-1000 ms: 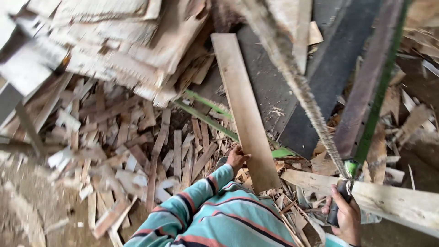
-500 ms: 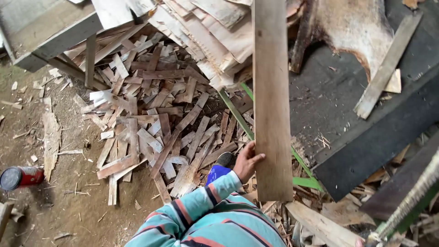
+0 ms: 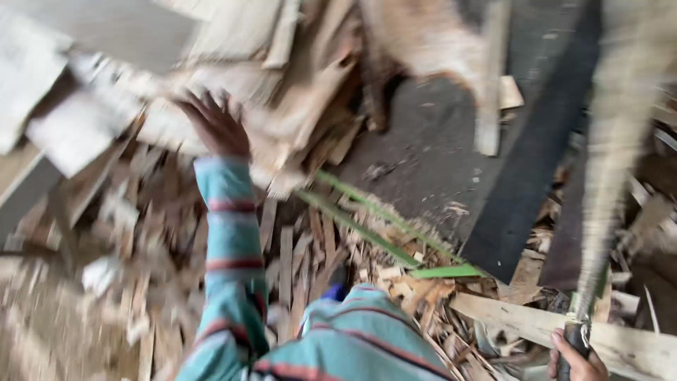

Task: Using a large manual guillotine-style machine to cut and trim wood veneer sheets.

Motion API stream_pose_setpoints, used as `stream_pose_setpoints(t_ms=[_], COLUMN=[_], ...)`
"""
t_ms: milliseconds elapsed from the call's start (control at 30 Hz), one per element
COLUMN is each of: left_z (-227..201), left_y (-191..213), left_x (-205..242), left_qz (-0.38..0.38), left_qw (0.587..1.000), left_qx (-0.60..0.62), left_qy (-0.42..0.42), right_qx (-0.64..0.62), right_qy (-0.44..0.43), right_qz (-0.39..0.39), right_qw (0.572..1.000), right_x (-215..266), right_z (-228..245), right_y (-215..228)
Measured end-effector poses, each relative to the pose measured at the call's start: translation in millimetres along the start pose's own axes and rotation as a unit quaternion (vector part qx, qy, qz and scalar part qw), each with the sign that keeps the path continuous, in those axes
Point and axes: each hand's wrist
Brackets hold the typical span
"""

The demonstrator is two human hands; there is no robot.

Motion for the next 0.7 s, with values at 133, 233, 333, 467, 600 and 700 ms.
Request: stream_pose_setpoints(t_ms=[133,233,333,467,600,700], left_z=[130.1,210.4,306.0,493.0,488.4,523.6], left_y=[-52.2,-47.0,-50.2,-0.6,-80.5,-113.4], left_x=[125.6,239.7,273.6,297.3,286.4,271.2], left_qz=[0.081,0.125,0.218,0.208,0.286,0.254], left_qw=[0.919,0.84,0.793,0.824,0.783,0.766], left_qx=[-0.124,-0.181,-0.206,-0.053,-0.254,-0.379], left_qy=[0.366,0.496,0.53,0.524,0.491,0.452], right_qx=[-0.03,-0.114,-0.157,-0.114,-0.094,-0.083], right_qy=[-0.111,-0.253,-0.248,-0.267,-0.296,-0.292], right_qz=[-0.065,-0.094,-0.123,-0.088,-0.04,-0.042], right_qw=[0.991,0.956,0.948,0.953,0.95,0.952], right_x=[10.0,27.3,22.0,23.5,23.0,17.7], right_z=[116.9,179.1,190.5,228.0,231.2,235.6], right_y=[-72.7,-85.6,-93.0,-93.1,-88.0,-88.3])
Point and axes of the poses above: each hand's wrist, its own x-axis away from the middle knuckle, its own y-axis out of the back of the hand, z = x × y, and after that the axes turned 1 degree about x, right-handed
